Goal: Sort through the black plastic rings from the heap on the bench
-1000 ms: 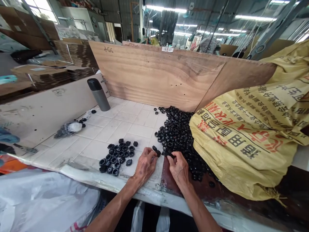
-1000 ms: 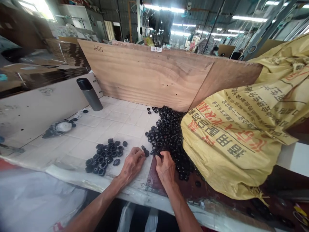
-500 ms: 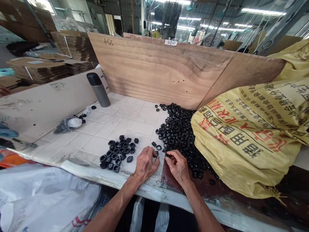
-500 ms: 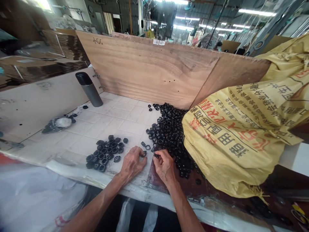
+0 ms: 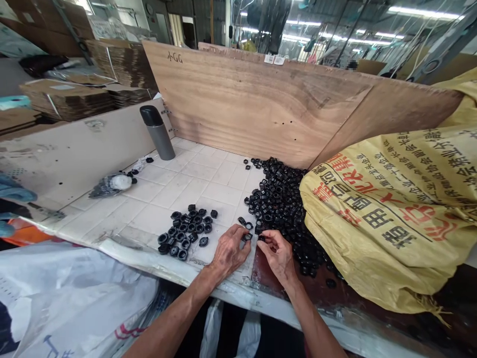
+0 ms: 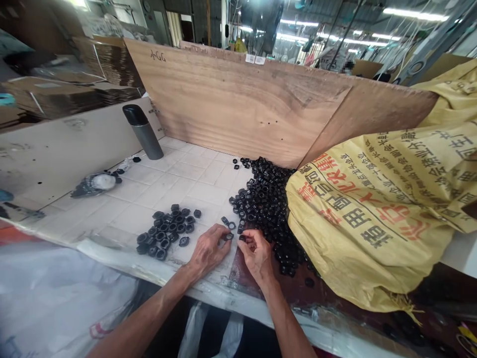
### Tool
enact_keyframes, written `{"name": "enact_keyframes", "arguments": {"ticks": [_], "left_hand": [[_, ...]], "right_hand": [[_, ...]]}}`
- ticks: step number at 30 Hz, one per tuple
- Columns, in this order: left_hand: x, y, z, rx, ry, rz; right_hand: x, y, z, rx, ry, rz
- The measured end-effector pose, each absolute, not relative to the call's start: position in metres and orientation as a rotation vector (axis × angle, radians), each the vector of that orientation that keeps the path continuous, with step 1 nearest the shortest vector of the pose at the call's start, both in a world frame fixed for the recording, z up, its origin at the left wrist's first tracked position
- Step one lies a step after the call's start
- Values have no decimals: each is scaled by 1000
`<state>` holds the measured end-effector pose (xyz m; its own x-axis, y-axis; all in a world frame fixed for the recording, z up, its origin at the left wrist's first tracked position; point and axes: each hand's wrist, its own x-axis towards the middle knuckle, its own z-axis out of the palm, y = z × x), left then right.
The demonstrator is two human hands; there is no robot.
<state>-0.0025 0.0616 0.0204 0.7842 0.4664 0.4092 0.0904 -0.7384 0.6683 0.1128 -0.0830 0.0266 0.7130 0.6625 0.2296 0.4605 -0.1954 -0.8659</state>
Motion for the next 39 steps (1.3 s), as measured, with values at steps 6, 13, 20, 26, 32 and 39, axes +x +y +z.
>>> {"name": "enact_keyframes", "arguments": {"ticks": [6,13,20,26,32,39], "left_hand": [[-2,59,33,2159,305,748],[3,54,40,1628,498,499],[2,58,44,1158,428,337],[0,60,55,1111,380,308],[0,61,57,1076,384,332],[-4,65,60,1049,393,337]], "right_hand": [[115,-82,31,-1736,-914,315],[115,-80,35,-1580,-737,467],[115,-80,33,-1552,-634,510],[115,-81,34,-1502,-622,539],[116,-81,36,-1518,-678,534],[112,-78,35,-1498,-594,555]]}}
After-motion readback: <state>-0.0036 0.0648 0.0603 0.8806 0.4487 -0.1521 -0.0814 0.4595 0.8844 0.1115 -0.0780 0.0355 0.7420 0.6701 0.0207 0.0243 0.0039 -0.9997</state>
